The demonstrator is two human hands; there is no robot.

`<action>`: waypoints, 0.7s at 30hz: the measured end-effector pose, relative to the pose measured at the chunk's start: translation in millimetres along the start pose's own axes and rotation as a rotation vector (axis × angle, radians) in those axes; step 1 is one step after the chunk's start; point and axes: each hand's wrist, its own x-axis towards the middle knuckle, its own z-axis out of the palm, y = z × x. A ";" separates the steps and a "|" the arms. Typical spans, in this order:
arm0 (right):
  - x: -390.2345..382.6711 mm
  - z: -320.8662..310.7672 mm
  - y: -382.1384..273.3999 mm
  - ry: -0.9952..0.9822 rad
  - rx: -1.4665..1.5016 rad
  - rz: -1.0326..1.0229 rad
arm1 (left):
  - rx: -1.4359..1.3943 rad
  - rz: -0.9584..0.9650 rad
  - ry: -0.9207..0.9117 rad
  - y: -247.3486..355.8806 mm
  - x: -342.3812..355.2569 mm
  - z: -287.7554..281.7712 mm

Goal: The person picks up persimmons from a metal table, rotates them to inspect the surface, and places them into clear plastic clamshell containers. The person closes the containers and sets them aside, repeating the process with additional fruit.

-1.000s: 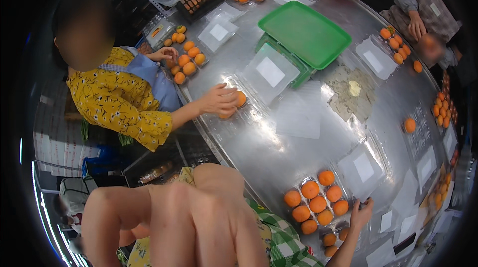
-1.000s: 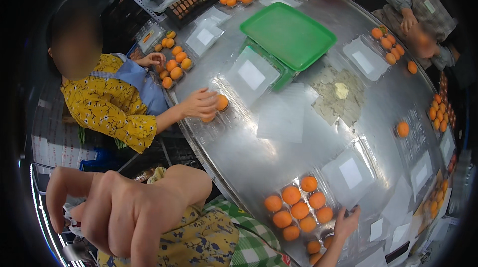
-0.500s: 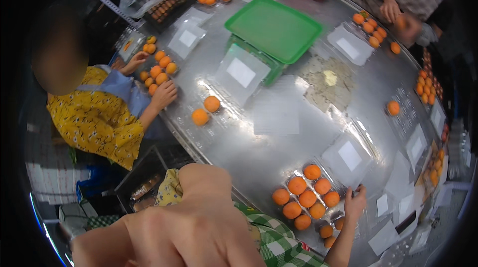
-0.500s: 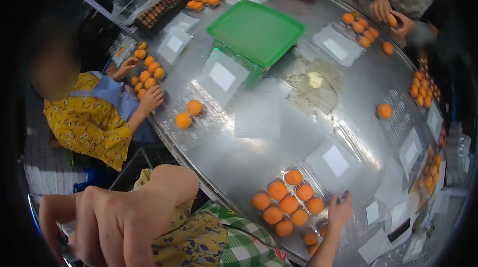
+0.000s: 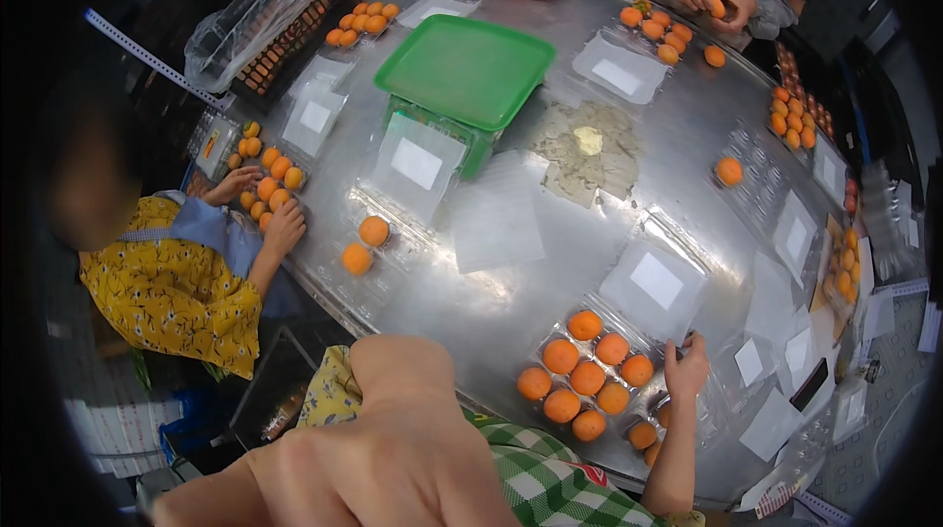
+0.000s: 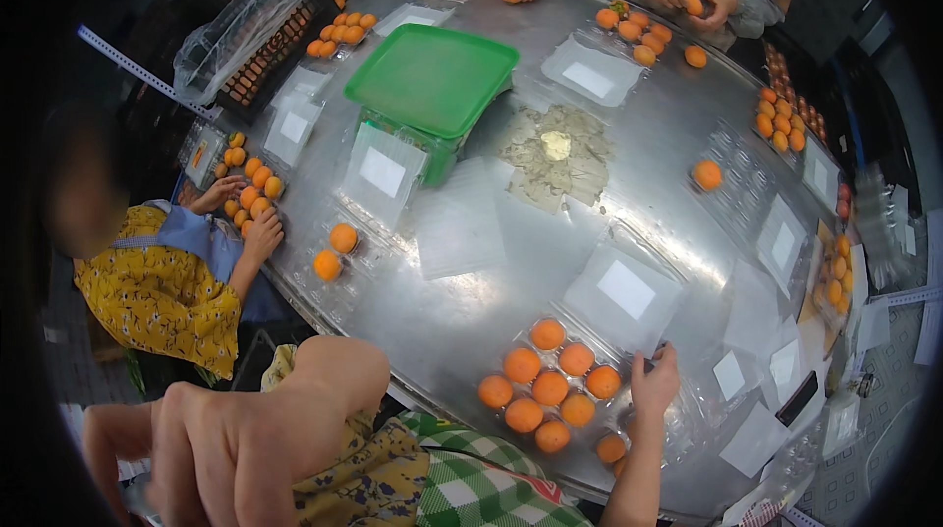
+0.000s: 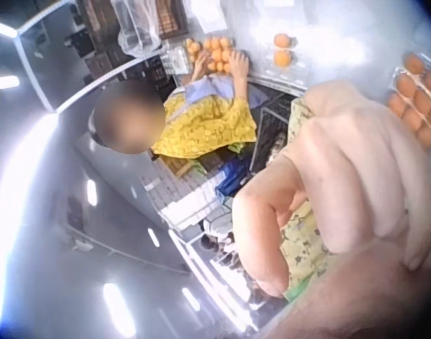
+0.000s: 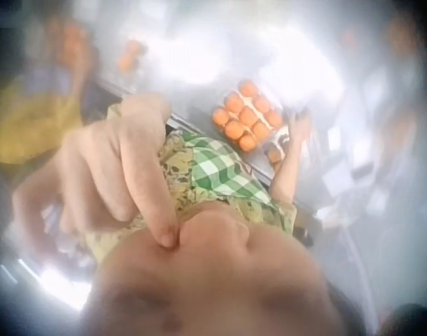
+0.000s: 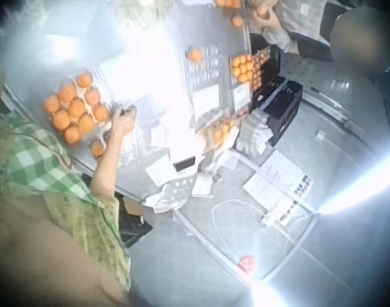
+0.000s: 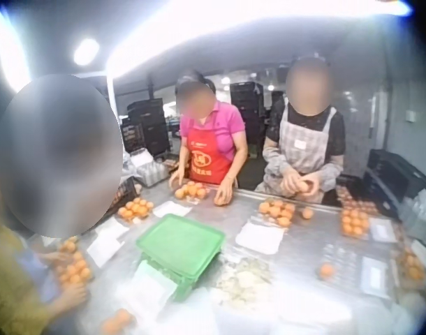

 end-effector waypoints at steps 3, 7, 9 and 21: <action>-2.9 0.2 0.2 0.006 0.016 -0.002 | -0.068 -0.073 -0.029 8.3 -3.2 -0.7; -0.1 3.0 3.8 -0.041 -0.008 0.063 | -0.180 -0.108 -0.184 -6.2 2.6 -16.6; 5.2 -7.1 -3.7 -0.046 -0.091 0.077 | -0.229 -0.164 -0.165 -10.1 -6.4 -28.0; 3.5 -17.1 -16.8 -0.070 0.077 0.123 | -0.419 -1.045 0.178 6.2 -127.3 -16.6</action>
